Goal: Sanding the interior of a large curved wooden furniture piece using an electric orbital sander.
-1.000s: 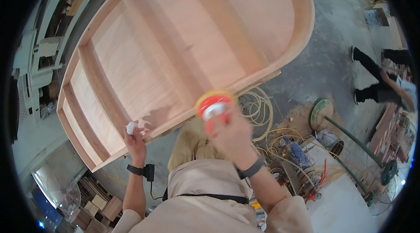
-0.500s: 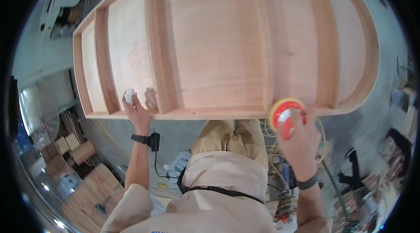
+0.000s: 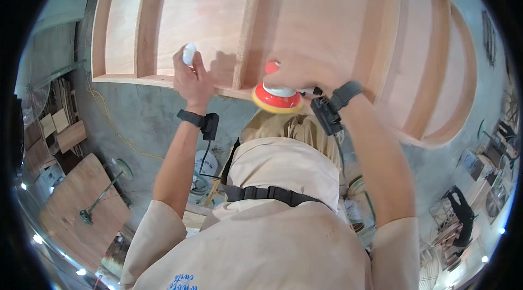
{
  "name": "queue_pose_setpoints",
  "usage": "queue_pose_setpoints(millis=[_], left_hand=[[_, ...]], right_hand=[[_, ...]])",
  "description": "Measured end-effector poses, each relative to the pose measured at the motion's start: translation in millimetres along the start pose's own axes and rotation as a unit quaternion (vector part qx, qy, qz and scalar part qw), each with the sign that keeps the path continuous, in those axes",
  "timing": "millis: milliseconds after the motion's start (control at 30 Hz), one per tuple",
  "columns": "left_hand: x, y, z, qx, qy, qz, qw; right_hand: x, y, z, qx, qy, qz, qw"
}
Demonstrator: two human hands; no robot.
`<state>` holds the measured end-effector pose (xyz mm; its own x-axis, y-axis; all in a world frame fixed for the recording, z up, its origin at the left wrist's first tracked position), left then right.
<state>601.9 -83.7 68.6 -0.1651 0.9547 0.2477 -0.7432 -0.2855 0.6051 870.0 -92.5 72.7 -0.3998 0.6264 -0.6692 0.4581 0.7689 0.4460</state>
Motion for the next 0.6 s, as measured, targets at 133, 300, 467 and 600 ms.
queue_pose_setpoints(millis=[133,300,467,600], left_hand=[[3,-17,-7,-0.112,0.017,0.004,0.994],[-7,-12,-30,-0.087,0.074,-0.017,0.993],[-14,-9,-20,-0.078,0.017,-0.062,0.995],[-16,-24,0,-0.103,-0.091,-0.123,0.983]], right_hand=[[10,3,-28,-0.02,0.038,0.025,0.999],[-38,0,-28,-0.174,0.025,0.204,0.963],[-148,-30,-9,-0.195,0.022,0.329,0.924],[-206,-55,57,-0.166,-0.067,0.349,0.92]])
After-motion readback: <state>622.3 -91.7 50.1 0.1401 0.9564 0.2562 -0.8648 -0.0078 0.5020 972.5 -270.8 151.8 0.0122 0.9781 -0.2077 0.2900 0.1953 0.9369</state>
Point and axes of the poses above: each hand's wrist, its own x-axis towards the middle knuckle, its own y-axis out of the back of the hand, z = x × y, the point moved 6 cm from there along x, towards the middle knuckle, and after that the axes turned 12 degrees about -x, right-handed, at the moved point
